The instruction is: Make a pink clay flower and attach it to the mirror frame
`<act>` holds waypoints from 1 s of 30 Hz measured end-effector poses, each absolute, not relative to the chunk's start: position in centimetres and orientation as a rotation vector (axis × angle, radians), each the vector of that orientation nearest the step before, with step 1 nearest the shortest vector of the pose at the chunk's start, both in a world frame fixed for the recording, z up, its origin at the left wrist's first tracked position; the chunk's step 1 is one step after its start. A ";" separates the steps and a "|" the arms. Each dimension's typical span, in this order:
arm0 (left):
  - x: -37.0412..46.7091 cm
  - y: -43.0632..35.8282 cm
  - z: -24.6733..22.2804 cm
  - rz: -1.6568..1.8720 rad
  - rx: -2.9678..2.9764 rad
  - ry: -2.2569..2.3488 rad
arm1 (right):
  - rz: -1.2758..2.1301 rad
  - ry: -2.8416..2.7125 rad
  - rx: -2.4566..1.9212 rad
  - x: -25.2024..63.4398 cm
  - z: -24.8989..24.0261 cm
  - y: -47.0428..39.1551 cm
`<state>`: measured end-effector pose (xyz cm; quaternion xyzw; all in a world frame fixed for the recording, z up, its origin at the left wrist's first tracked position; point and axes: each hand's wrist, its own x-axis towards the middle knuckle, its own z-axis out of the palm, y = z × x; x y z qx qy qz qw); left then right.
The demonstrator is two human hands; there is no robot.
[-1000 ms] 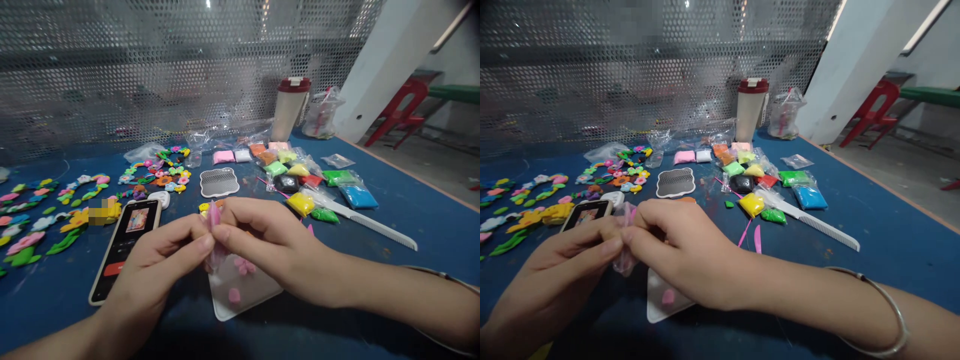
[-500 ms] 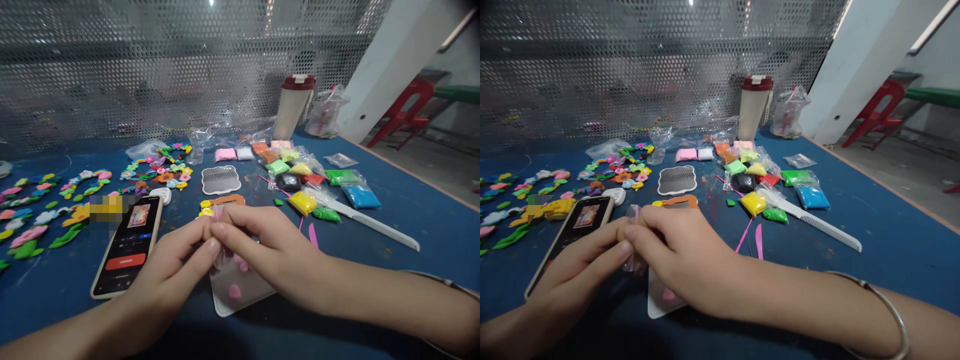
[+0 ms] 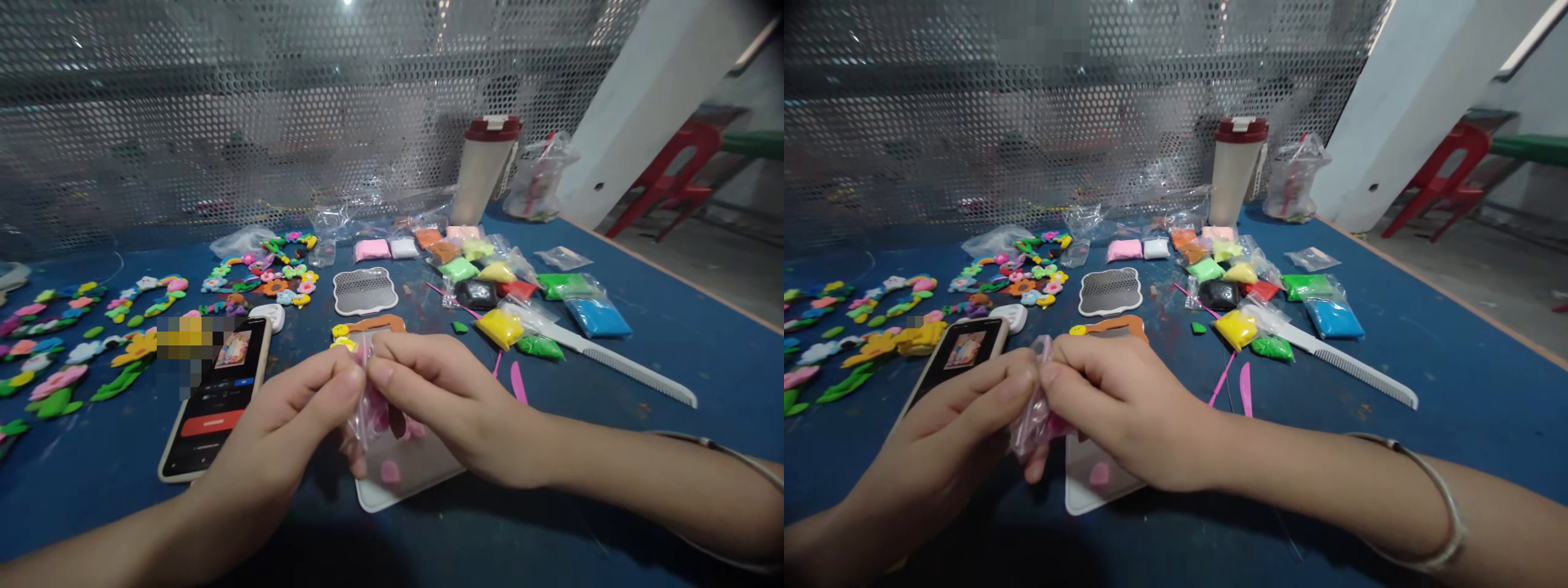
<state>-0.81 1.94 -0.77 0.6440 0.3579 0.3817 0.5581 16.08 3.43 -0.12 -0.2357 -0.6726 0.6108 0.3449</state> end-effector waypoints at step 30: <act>-2.7 4.2 0.0 1.052 1.990 1.284 | 1.448 -1.621 -0.837 17.1 0.3 5.9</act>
